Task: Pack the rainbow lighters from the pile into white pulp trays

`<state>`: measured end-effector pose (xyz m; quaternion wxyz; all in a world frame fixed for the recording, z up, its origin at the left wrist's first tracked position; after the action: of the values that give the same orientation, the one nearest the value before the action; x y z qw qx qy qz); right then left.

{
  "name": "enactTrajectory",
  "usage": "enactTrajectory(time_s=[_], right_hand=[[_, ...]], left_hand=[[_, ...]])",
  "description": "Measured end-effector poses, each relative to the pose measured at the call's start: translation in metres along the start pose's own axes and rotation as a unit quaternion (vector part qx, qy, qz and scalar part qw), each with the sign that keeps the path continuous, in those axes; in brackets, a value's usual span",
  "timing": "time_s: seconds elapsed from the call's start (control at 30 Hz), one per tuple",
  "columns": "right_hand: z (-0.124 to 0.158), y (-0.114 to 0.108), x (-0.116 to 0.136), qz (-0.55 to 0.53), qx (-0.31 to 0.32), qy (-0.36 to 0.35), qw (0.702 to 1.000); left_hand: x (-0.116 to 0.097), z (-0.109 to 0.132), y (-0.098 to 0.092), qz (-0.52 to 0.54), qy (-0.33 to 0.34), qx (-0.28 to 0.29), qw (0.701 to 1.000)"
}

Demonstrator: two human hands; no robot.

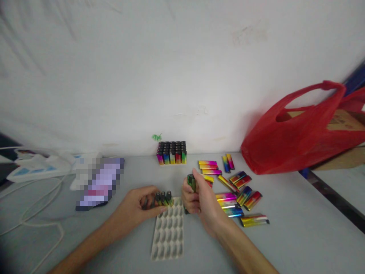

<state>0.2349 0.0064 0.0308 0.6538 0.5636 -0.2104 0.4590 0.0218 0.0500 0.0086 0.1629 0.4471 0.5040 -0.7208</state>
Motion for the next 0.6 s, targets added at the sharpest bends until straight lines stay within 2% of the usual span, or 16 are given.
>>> enactTrajectory(time_s=[0.07, 0.2, 0.47, 0.6], right_hand=[[-0.001, 0.0, -0.001, 0.02, -0.02, -0.008, 1.0], [-0.006, 0.002, -0.004, 0.03, -0.039, -0.074, 0.996], [-0.005, 0.009, -0.01, -0.125, -0.026, -0.147, 0.981], [-0.006, 0.012, -0.015, -0.14, -0.018, -0.172, 0.975]], left_hand=[[0.001, 0.0, 0.0, 0.002, 0.001, 0.0, 1.0], [0.003, 0.001, 0.001, 0.001, 0.002, 0.002, 1.0], [0.004, 0.001, 0.002, 0.011, 0.002, 0.005, 1.0], [0.002, 0.001, 0.001, 0.018, 0.001, 0.009, 1.0]])
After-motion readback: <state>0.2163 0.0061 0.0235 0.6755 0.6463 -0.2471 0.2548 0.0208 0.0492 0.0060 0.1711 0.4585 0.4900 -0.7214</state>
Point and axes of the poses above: each hand's wrist, its own z-axis away from the middle knuckle, its own y-axis out of the palm, x = y × z, the point moved 2 cm from there along -z, towards the middle knuckle
